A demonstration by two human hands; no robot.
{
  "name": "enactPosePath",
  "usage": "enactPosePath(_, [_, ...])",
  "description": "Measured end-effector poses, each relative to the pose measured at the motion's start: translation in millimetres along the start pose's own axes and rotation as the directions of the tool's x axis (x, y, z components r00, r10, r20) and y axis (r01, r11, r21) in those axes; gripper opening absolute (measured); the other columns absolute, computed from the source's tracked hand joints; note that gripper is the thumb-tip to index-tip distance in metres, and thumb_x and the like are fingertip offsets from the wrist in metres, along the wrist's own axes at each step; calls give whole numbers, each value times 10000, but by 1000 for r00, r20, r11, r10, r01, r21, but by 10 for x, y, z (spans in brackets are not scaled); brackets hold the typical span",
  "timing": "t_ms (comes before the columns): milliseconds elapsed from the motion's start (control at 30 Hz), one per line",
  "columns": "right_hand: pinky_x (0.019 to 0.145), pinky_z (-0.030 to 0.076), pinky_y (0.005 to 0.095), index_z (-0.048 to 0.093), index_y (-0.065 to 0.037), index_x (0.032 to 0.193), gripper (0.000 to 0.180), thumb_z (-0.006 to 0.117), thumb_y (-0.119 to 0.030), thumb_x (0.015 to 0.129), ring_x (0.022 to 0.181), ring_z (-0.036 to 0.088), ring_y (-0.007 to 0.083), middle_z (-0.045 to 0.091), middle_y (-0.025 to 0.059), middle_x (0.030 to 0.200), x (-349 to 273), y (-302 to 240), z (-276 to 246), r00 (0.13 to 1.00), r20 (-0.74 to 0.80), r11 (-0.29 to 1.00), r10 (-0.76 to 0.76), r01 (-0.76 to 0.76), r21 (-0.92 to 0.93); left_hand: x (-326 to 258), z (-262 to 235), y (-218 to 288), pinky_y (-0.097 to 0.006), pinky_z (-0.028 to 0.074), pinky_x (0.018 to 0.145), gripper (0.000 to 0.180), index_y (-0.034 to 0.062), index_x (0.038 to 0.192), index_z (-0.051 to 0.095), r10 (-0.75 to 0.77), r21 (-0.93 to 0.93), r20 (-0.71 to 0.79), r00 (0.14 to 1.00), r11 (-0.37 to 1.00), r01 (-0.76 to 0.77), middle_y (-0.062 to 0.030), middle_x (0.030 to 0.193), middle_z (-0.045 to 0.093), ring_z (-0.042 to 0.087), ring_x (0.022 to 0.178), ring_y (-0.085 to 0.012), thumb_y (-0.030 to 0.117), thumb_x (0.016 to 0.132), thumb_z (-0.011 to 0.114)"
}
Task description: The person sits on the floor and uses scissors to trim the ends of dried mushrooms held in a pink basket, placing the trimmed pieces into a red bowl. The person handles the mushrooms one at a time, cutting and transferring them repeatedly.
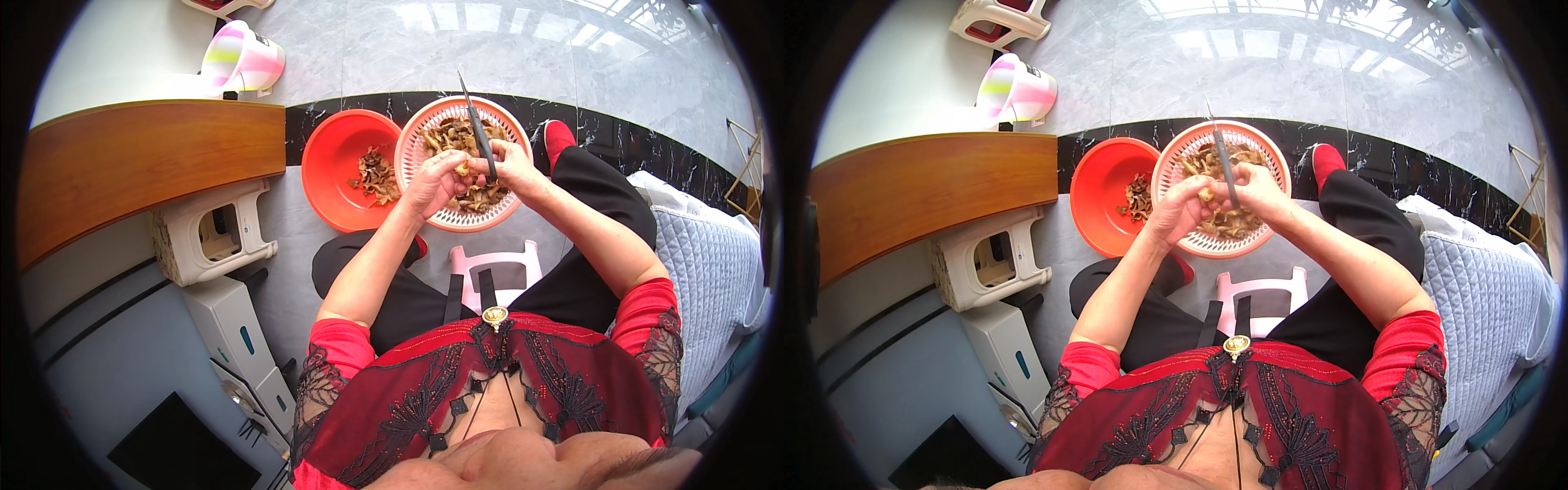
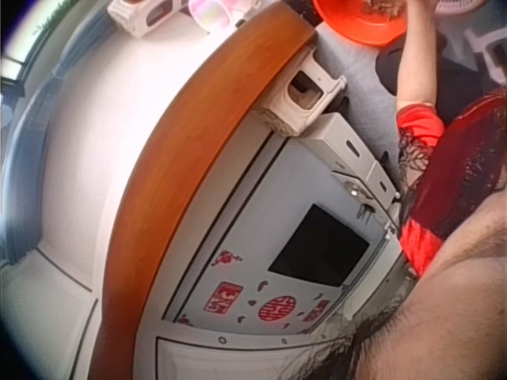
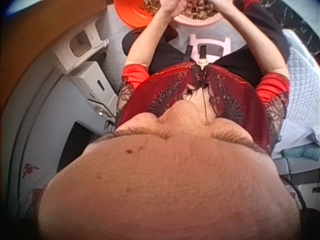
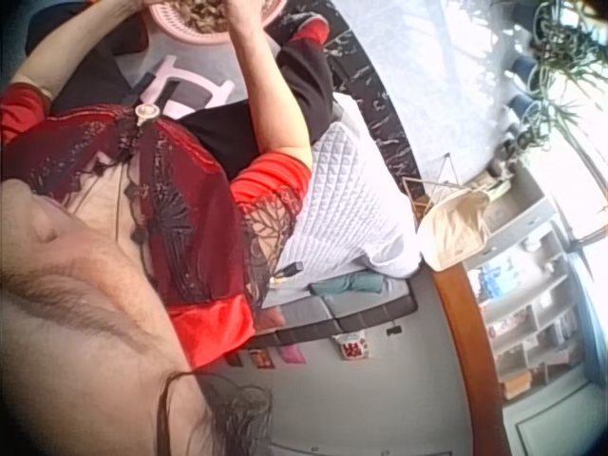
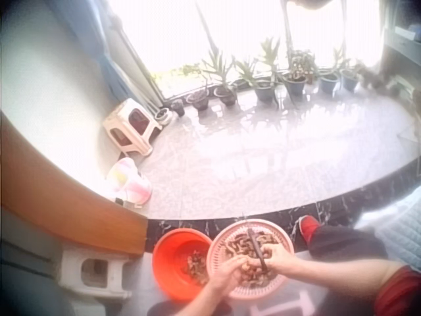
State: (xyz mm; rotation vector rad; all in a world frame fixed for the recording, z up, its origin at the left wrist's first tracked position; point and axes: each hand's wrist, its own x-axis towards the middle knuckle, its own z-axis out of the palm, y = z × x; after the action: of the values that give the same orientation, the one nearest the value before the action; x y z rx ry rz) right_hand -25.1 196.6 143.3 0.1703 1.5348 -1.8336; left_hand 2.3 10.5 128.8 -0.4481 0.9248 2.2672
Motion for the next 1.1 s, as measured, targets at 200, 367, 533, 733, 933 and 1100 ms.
enactPosePath(200, [568,445,179,562,-14,961,395,751,-309,780,639,577,62,613,33,797,8,6,-44,999,1,998,45,-44,-54,-11,-54,15,-251,494,691,190,52,1063,564,-1,33,-34,999,999,2,-61,930,622,619,807,-143,77,880,609])
enactPosePath(367, [605,394,237,539,5,896,538,727,-479,758,708,498,89,527,33,772,-28,-44,-37,999,-8,915,-53,45,-402,23,-183,109,-254,497,701,165,71,1011,558,92,18,-163,982,996,-90,-49,914,627,620,788,-141,35,863,621])
enactPosePath(533, [687,468,376,543,33,881,642,711,-555,686,736,618,292,614,177,772,-139,-96,-16,993,-32,700,-112,56,-712,52,-270,273,-224,492,639,206,42,1005,560,279,304,-295,914,934,-187,-50,850,648,624,728,-110,67,838,678])
enactPosePath(733, [801,405,422,545,14,886,625,706,-552,677,796,622,341,632,184,792,-242,-41,37,948,94,394,-305,216,-894,47,-234,334,-196,469,515,127,-11,928,638,531,660,-344,774,724,-203,-35,719,644,596,595,-67,35,816,674])
enactPosePath(933, [830,380,443,535,19,952,643,687,-551,697,867,634,340,653,212,863,-254,-3,64,976,93,390,-194,164,-906,38,-180,332,-189,417,494,88,-24,848,672,604,786,-289,743,593,-176,-11,665,626,546,558,-47,25,776,659])
enactPosePath(1100, [815,433,436,547,47,970,699,683,-583,698,884,637,357,646,237,879,-259,-58,74,993,48,499,-104,94,-862,11,-176,344,-181,391,506,132,-2,893,686,509,689,-338,792,707,-160,19,689,615,495,560,-16,67,781,686])
